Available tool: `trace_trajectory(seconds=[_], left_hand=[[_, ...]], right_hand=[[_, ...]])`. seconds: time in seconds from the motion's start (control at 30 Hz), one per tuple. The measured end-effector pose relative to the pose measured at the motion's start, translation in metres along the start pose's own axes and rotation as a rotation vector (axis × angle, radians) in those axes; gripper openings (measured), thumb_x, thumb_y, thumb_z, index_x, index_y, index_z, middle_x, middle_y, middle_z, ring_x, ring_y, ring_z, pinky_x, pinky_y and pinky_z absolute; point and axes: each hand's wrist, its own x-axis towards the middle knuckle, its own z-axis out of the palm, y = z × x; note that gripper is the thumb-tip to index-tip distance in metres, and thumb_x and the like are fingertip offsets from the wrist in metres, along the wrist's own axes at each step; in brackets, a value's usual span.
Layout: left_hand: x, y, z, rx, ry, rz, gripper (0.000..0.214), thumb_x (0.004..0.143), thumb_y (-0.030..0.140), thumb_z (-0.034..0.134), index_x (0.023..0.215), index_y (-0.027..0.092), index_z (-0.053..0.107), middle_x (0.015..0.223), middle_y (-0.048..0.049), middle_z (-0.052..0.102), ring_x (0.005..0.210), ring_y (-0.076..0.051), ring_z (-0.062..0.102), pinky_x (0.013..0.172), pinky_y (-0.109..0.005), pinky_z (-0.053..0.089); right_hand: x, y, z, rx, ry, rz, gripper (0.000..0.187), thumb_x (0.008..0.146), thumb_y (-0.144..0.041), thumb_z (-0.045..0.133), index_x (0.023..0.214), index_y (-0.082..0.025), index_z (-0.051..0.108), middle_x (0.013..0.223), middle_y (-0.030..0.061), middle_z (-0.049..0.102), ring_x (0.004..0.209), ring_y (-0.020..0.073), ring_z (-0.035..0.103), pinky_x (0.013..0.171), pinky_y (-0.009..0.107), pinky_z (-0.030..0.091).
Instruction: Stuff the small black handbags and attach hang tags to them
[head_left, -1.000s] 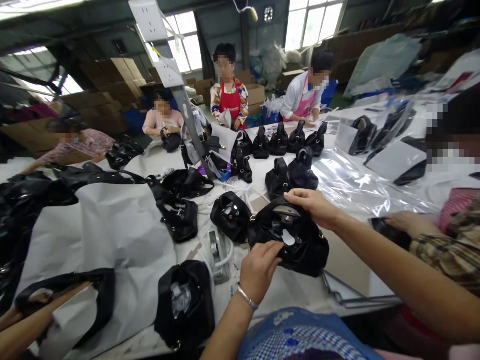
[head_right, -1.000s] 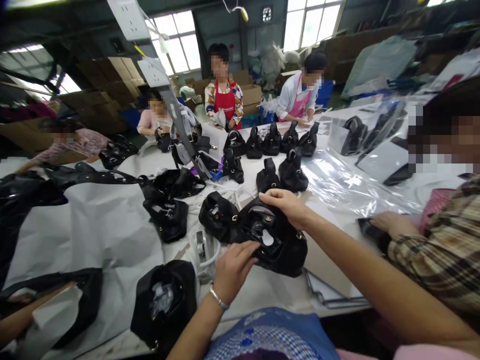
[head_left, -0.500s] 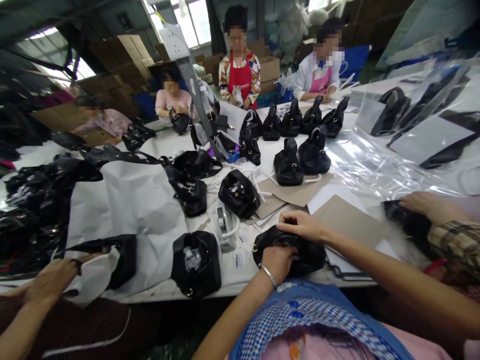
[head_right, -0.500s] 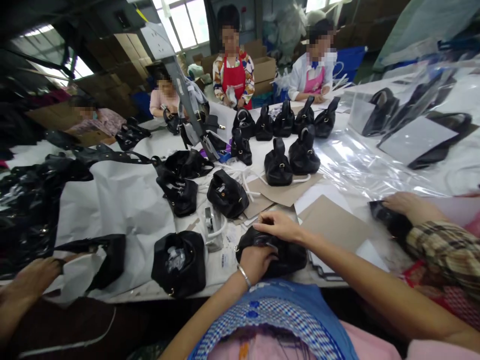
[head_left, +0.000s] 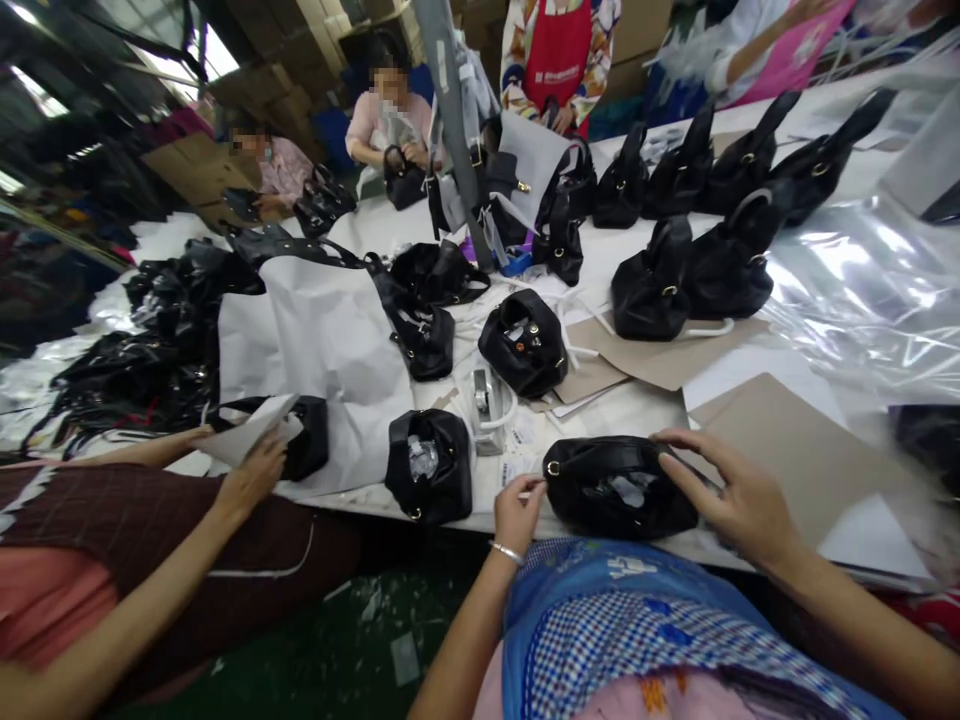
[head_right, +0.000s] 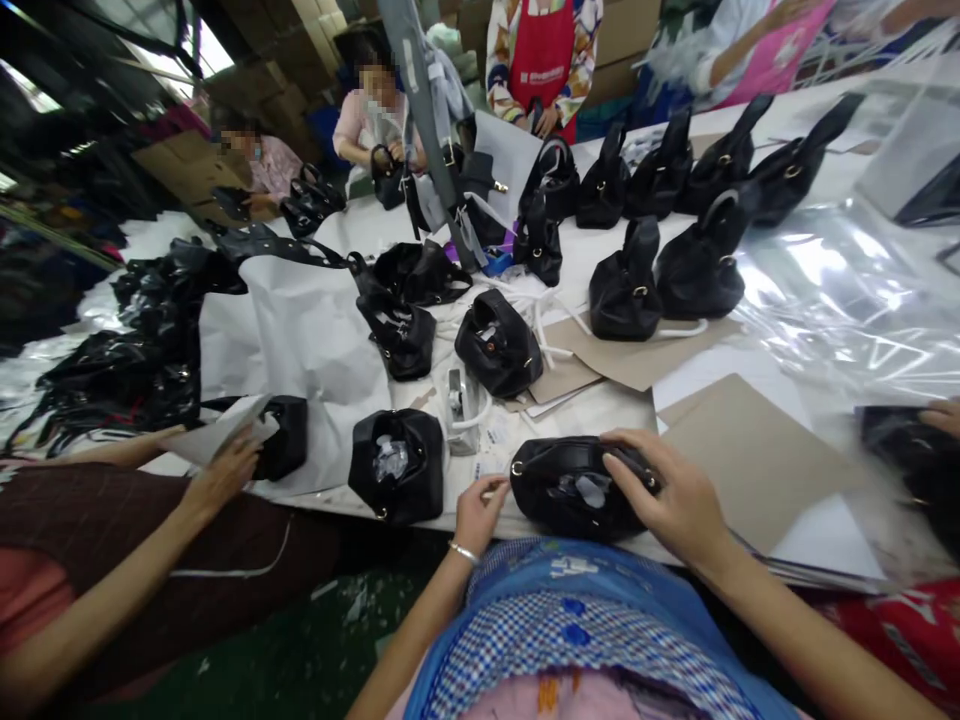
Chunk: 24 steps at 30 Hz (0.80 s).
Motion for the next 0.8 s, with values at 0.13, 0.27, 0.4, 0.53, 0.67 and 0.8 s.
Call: trace_trajectory(seconds=[0.13, 0.27, 0.4, 0.53, 0.67, 0.8], left_hand=[[0.026, -0.062, -0.017, 0.321, 0.287, -0.195, 0.042, 0.073, 0.025, 0.068, 0.112, 0.017, 0.056, 0.107, -0.0111, 0.062, 0.094, -0.02, 0.061, 0.085, -0.032, 0.047], [0.047, -0.082, -0.011, 0.566, 0.264, -0.217, 0.061, 0.066, 0.03, 0.076, 0.12, 0.019, 0.048, 0.117, -0.012, 0.056, 0.114, -0.025, 0.05, 0.094, -0.034, 0.041], [0.051, -0.077, -0.01, 0.507, 0.231, -0.281, 0.058, 0.066, 0.025, 0.075, 0.118, 0.021, 0.05, 0.101, -0.0079, 0.063, 0.098, -0.022, 0.058, 0.083, -0.031, 0.044], [0.047, -0.07, -0.016, 0.192, 0.247, -0.241, 0.025, 0.071, 0.021, 0.068, 0.096, 0.018, 0.064, 0.095, -0.0082, 0.067, 0.092, -0.022, 0.061, 0.085, -0.032, 0.044], [0.033, -0.058, -0.017, -0.016, 0.225, -0.25, 0.024, 0.076, 0.033, 0.064, 0.088, 0.012, 0.066, 0.087, -0.0098, 0.07, 0.086, -0.022, 0.064, 0.079, -0.033, 0.049], [0.0, -0.027, -0.015, -0.392, 0.123, -0.282, 0.045, 0.077, 0.043, 0.062, 0.106, 0.009, 0.062, 0.096, -0.0138, 0.07, 0.085, -0.023, 0.066, 0.073, -0.032, 0.052]], right_hand=[[-0.018, -0.018, 0.008, 0.128, -0.27, -0.114, 0.023, 0.083, -0.034, 0.056, 0.103, -0.025, 0.063, 0.105, 0.0044, 0.066, 0.098, 0.0201, 0.061, 0.088, 0.03, 0.047], [-0.021, -0.03, 0.028, 0.255, -0.637, -0.159, 0.022, 0.087, -0.034, 0.05, 0.1, -0.024, 0.065, 0.1, 0.0046, 0.067, 0.092, 0.0179, 0.061, 0.083, 0.028, 0.048], [-0.021, -0.032, 0.046, 0.338, -0.772, -0.091, 0.026, 0.089, -0.039, 0.047, 0.095, -0.022, 0.066, 0.089, 0.0042, 0.067, 0.081, 0.0164, 0.062, 0.076, 0.027, 0.048], [-0.023, -0.031, 0.059, 0.371, -0.794, 0.012, 0.03, 0.088, -0.042, 0.046, 0.094, -0.021, 0.066, 0.083, 0.0032, 0.067, 0.077, 0.0166, 0.061, 0.074, 0.028, 0.048], [-0.026, -0.024, 0.079, 0.452, -0.756, 0.117, 0.035, 0.083, -0.045, 0.052, 0.107, -0.024, 0.066, 0.105, 0.006, 0.067, 0.095, 0.0229, 0.061, 0.087, 0.036, 0.047], [-0.024, -0.019, 0.103, 0.551, -0.642, 0.32, 0.05, 0.078, -0.052, 0.057, 0.119, -0.024, 0.061, 0.124, 0.008, 0.06, 0.113, 0.0272, 0.054, 0.102, 0.044, 0.037]])
